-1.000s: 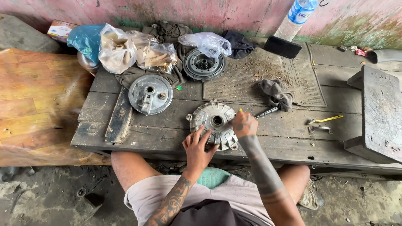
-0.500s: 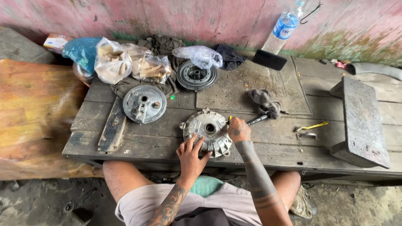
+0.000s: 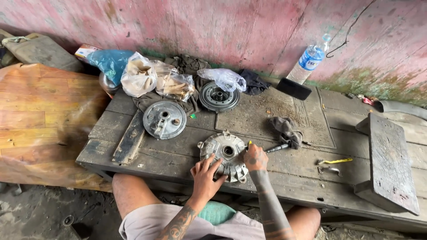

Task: Cleaning a metal motorcycle component using a small brush to remove dirt and debris.

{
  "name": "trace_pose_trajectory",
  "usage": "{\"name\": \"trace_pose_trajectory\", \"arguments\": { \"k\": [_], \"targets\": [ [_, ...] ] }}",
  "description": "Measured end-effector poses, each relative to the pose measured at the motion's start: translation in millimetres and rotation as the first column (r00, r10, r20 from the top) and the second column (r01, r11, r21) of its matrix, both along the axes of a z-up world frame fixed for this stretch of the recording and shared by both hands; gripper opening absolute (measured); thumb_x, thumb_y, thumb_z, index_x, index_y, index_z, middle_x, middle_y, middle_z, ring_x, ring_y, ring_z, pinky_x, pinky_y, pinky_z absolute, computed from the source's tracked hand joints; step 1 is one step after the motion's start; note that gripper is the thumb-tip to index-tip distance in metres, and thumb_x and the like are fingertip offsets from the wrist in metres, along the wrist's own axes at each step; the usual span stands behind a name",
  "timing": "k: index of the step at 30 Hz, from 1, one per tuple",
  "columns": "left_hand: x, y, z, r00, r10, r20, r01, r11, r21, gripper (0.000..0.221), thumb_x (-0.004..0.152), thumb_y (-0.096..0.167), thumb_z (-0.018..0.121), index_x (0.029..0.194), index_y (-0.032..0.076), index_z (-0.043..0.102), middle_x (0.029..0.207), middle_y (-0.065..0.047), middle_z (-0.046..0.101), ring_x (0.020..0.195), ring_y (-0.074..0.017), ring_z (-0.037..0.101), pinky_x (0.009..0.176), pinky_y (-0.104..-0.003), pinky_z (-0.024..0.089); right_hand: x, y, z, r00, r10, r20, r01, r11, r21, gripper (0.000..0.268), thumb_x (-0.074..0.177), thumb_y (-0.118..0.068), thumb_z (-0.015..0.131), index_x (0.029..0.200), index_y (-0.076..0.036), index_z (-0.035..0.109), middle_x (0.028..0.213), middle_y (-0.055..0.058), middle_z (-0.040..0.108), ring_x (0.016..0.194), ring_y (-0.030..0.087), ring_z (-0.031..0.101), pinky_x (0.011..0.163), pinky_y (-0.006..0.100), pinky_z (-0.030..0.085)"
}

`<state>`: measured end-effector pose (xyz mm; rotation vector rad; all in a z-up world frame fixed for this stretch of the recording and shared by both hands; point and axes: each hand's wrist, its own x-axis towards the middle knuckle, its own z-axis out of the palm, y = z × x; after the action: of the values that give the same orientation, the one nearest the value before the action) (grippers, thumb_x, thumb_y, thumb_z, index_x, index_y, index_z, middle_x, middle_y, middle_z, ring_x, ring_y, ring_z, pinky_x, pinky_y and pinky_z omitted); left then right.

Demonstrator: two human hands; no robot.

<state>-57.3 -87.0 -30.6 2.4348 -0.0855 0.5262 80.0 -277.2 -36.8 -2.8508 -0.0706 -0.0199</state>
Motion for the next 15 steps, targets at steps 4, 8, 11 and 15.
{"name": "trace_pose_trajectory", "arguments": {
  "k": [4,8,11,15],
  "targets": [
    [-3,0,0,0.999,-0.009,-0.033,0.01,1.0,0.007,0.065,0.075,0.035,0.083,0.135,0.021,0.064,0.15,-0.005,0.045,0.116,-0.0276,0.043,0.099,-0.048,0.028,-11,0,24,0.991,0.025,-0.132,-0.02,0.999,0.037,0.021,0.093,-0.004,0.049,0.081,-0.006,0.066,0.066,0.008,0.067,0.054,0.018,0.062,0.052,0.031,0.055],
    [1,-3,1,1.0,0.003,-0.01,-0.003,1.0,-0.006,0.064,0.073,0.032,0.083,0.133,0.021,0.064,0.151,-0.004,0.045,0.115,-0.0288,0.044,0.099,-0.049,0.029,0,2,30,0.983,-0.04,-0.179,0.042,0.999,0.003,0.017,0.094,-0.007,0.055,0.097,-0.007,0.072,0.083,0.011,0.074,0.069,0.021,0.069,0.065,0.033,0.059],
    [-1,-2,-1,1.0,0.014,-0.017,-0.014,1.0,0.004,0.065,0.074,0.034,0.083,0.134,0.022,0.064,0.151,-0.004,0.045,0.115,-0.0284,0.044,0.098,-0.049,0.029,-17,0,37,0.997,-0.019,-0.078,0.024,0.998,0.064,0.019,0.091,-0.009,0.054,0.093,-0.007,0.072,0.08,0.011,0.074,0.068,0.024,0.07,0.067,0.037,0.058],
    [1,-2,-6,0.998,0.012,-0.055,-0.012,1.0,0.012,0.065,0.073,0.035,0.085,0.134,0.024,0.064,0.152,-0.001,0.044,0.116,-0.0271,0.043,0.098,-0.049,0.028,-6,12,48,0.967,-0.077,-0.242,0.078,0.997,-0.006,0.012,0.095,-0.018,0.064,0.096,-0.01,0.073,0.087,0.007,0.077,0.074,0.018,0.071,0.07,0.034,0.059]
  ]
}}
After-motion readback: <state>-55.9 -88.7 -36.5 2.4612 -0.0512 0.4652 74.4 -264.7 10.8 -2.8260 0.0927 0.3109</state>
